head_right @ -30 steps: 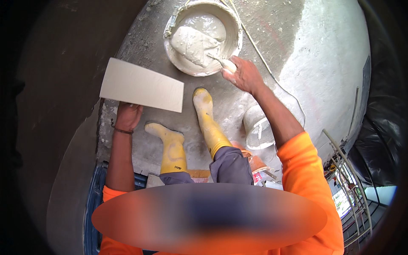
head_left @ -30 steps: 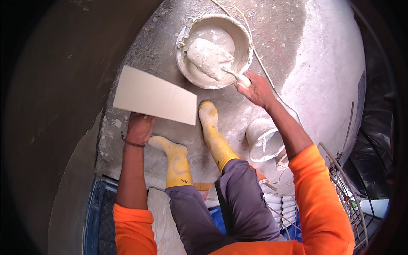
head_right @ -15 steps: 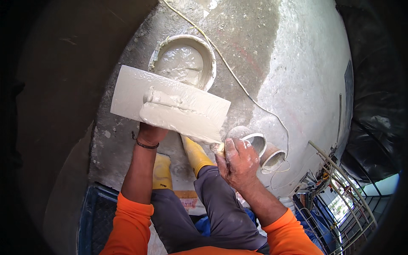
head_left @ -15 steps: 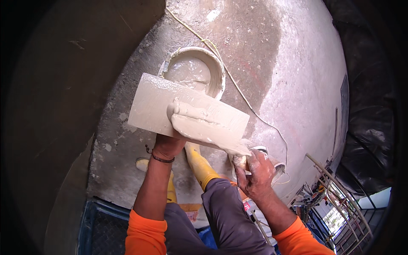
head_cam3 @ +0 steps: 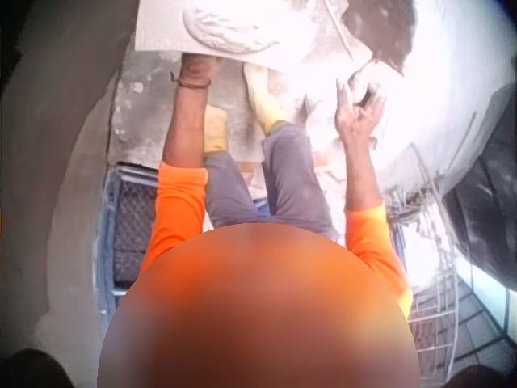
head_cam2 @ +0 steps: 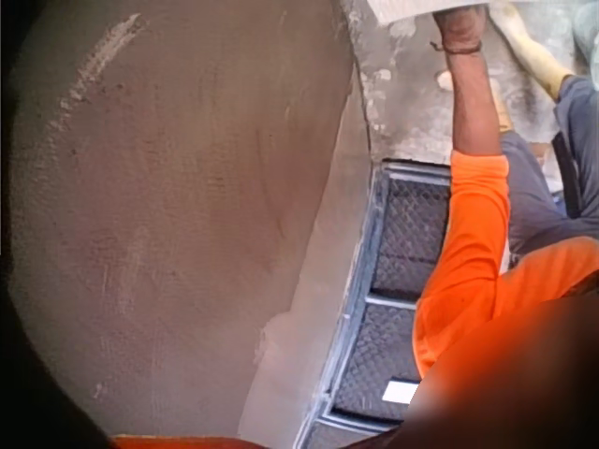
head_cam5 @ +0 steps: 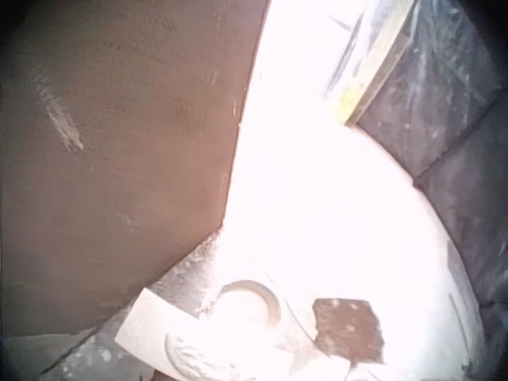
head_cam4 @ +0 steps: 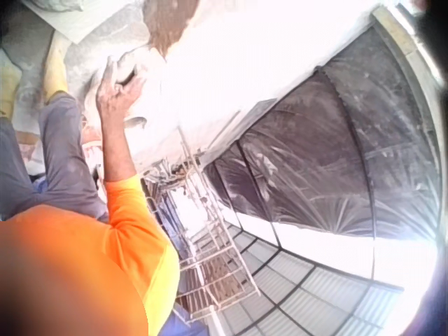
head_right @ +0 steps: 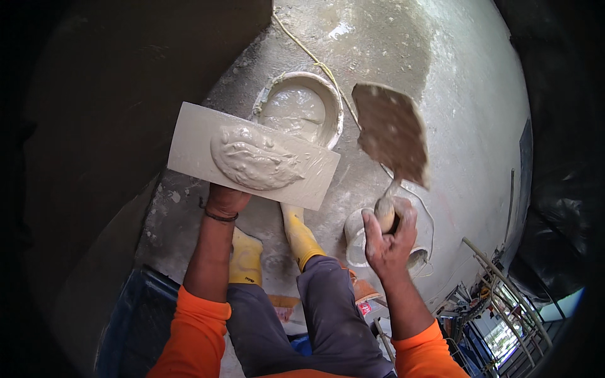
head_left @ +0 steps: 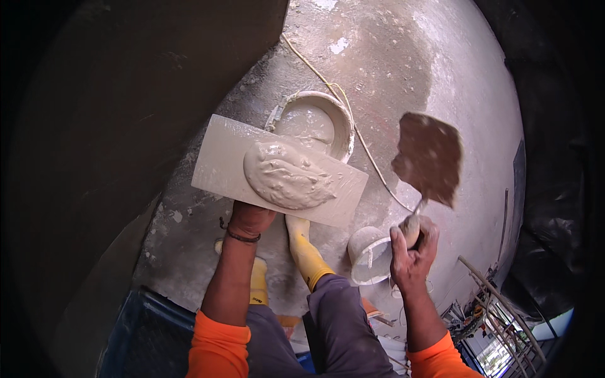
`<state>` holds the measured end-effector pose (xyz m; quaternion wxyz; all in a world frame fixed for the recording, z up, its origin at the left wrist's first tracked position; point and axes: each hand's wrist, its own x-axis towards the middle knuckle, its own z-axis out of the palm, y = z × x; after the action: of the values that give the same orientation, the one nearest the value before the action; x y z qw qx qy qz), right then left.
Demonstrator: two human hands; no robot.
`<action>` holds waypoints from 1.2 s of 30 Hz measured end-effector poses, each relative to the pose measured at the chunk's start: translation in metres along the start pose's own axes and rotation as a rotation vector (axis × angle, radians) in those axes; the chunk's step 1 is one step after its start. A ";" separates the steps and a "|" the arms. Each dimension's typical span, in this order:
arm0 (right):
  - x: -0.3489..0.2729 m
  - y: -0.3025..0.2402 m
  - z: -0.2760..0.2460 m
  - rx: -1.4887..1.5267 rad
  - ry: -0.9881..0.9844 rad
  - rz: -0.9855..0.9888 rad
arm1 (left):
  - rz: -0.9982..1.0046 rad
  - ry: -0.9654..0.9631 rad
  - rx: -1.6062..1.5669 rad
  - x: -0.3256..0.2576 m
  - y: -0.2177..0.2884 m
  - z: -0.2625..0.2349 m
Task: The person scoops plaster from a bucket with a trowel and applies it to a wall using a hawk and trowel. They repeatedly smooth the surface, working across different sections of the wall to create an even finish.
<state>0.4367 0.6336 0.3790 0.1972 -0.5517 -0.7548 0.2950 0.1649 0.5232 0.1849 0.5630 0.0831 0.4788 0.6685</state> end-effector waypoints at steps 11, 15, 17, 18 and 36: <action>0.024 0.180 0.183 -0.142 -0.655 0.159 | 0.478 0.082 1.090 -0.110 0.100 -0.002; -0.035 0.132 0.113 -0.435 -0.568 -0.042 | 0.555 0.154 1.167 -0.189 0.161 0.011; -0.060 0.088 0.068 -0.373 -0.620 -0.215 | 0.503 0.244 0.950 -0.224 0.190 0.022; -0.067 0.068 0.046 -0.335 -0.736 -0.240 | 0.450 0.312 0.712 -0.240 0.203 0.032; -0.130 -0.427 -0.041 -0.223 -0.714 -1.129 | 0.768 0.426 -0.639 -0.348 0.389 -0.035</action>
<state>0.1971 0.4266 0.6962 0.0013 0.0417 -0.9720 0.2312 0.0026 0.2505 0.6006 0.1659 -0.0607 0.2904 0.9404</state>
